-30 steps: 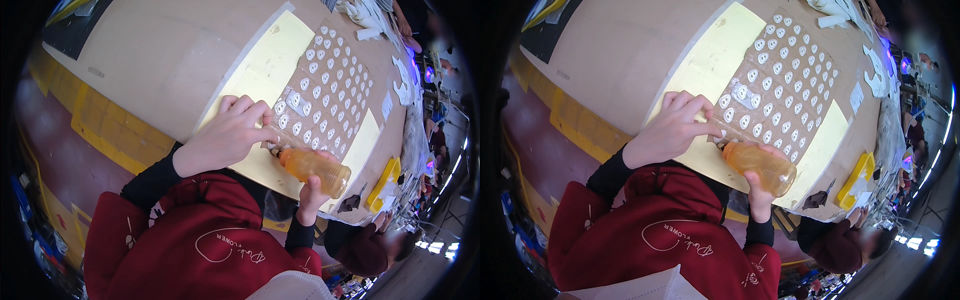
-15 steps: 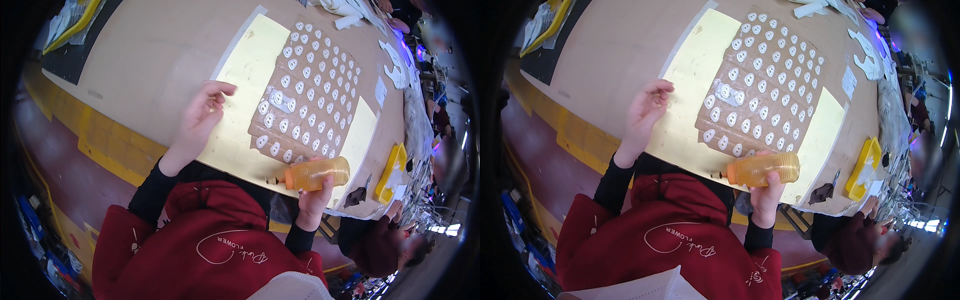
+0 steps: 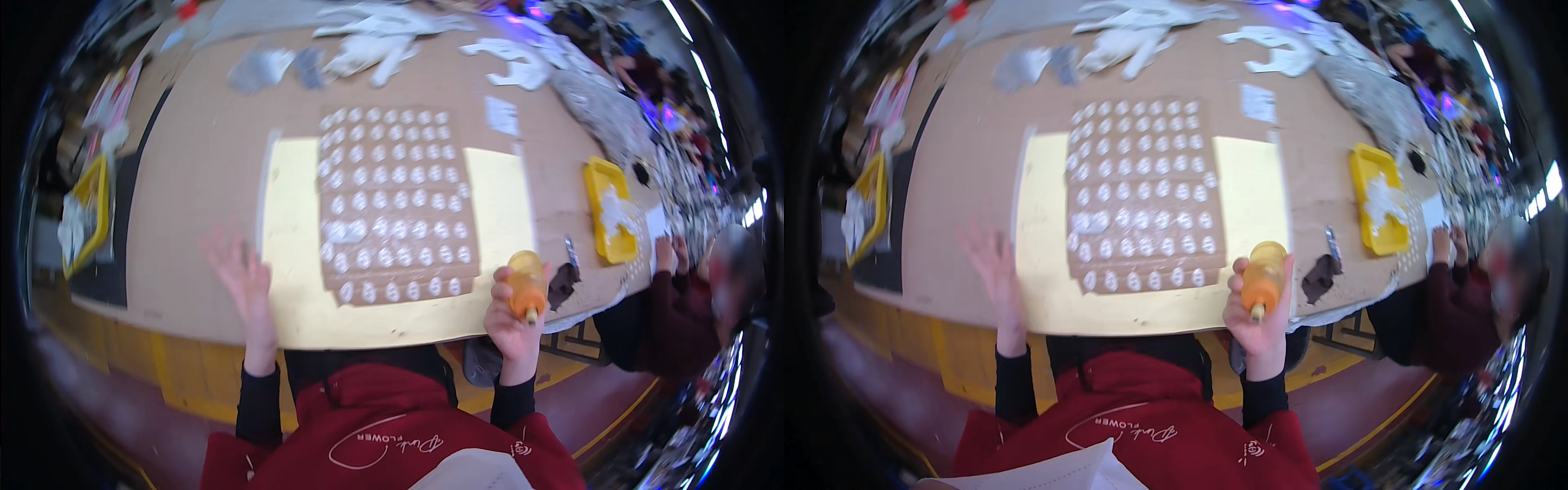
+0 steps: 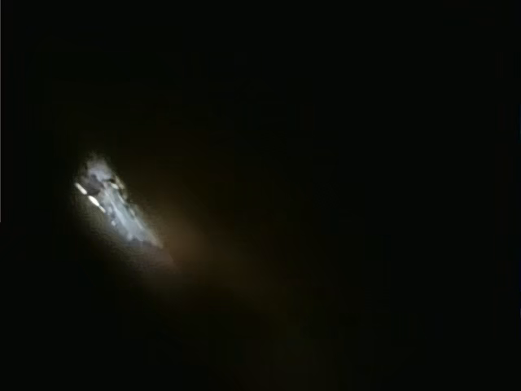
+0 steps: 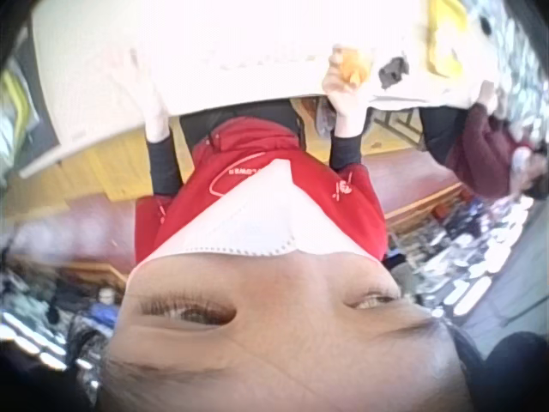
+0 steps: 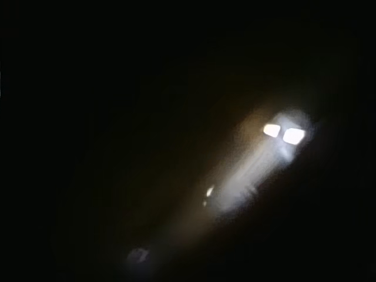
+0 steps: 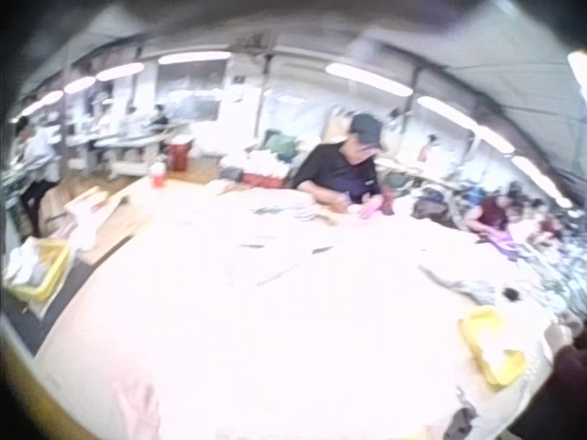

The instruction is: The person applies glue from a squeeze bottle onto small white shapes arranged on a cardboard sheet. They then use a dark cloth to wipe the surface and later handle a roll of tape.

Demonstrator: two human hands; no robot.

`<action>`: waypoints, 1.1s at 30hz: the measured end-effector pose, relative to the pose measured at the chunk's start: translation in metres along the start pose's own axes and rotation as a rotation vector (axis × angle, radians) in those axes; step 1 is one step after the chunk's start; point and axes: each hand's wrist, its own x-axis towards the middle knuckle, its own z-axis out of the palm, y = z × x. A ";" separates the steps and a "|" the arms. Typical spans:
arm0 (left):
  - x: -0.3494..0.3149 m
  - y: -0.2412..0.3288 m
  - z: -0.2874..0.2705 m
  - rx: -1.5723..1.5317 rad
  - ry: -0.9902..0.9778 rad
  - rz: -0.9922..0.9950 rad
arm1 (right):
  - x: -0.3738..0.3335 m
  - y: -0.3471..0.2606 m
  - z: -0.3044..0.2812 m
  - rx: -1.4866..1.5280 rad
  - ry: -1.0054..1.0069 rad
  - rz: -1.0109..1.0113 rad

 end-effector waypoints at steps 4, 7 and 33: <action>0.017 0.024 0.013 0.231 -0.080 0.483 | 0.017 -0.055 -0.017 0.159 0.014 -0.135; 0.038 0.060 0.034 0.558 -0.244 0.802 | 0.039 -0.097 -0.028 0.364 0.001 -0.156; 0.083 0.002 0.041 0.390 0.054 1.039 | 0.056 -0.144 -0.047 0.811 -0.280 -0.411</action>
